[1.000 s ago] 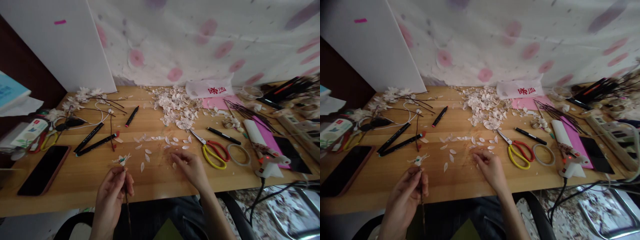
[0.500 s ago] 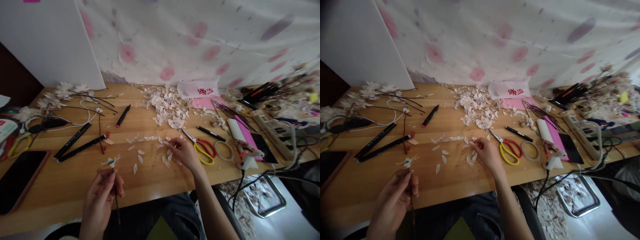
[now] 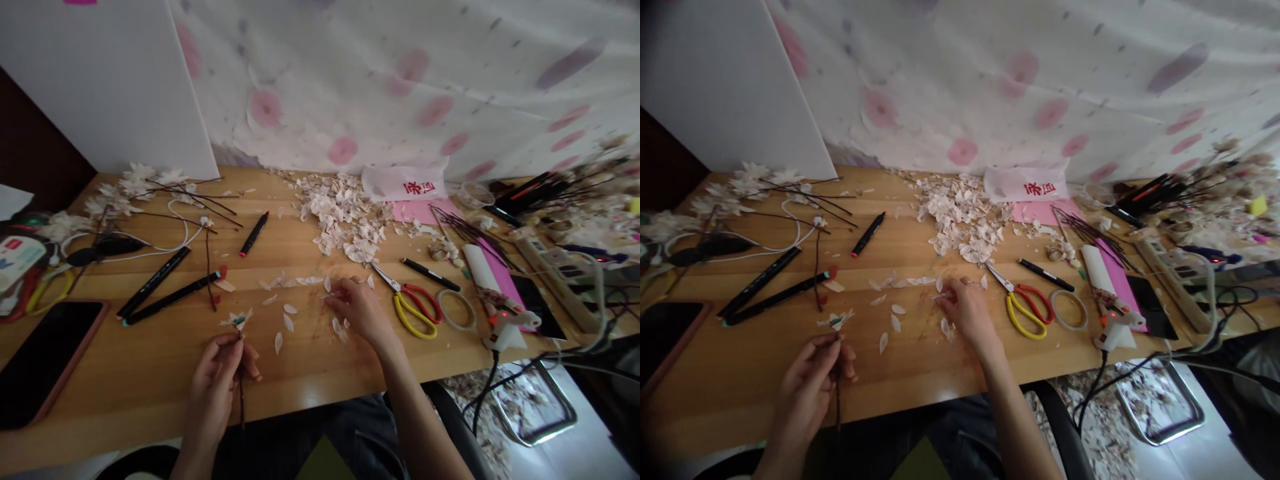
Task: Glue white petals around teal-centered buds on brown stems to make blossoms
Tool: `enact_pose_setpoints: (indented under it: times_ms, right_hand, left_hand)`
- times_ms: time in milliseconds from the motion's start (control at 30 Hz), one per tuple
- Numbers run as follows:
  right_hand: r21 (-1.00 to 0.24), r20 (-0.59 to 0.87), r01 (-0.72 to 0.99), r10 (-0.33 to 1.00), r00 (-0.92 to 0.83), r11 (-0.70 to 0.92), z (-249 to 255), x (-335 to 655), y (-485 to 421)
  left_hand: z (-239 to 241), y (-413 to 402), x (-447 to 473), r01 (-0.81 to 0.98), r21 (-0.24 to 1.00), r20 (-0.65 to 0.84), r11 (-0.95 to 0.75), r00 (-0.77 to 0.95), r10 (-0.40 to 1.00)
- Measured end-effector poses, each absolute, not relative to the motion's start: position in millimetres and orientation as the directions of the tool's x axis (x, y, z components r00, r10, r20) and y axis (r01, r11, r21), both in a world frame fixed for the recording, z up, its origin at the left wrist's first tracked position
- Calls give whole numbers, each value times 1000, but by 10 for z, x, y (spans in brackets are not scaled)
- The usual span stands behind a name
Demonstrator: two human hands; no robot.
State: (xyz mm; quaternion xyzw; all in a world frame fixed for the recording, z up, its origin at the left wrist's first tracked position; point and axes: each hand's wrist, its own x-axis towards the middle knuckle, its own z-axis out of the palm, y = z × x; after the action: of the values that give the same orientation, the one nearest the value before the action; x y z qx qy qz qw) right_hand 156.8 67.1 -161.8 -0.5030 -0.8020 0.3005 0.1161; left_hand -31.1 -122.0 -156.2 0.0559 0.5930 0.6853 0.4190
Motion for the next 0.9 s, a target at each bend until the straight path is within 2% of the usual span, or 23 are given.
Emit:
enact_pose_setpoints:
  times_ms: [733, 900]
  right_hand:
    - [-631, -125, 697, 842, -524, 340, -1488, 1414, 599]
    - [-647, -75, 638, 797, -600, 419, -1425, 1240, 515]
  left_hand:
    - [-1685, -1239, -310, -472, 881, -385, 43, -659, 647]
    - [-1615, -1216, -306, -506, 861, -418, 53, -645, 640]
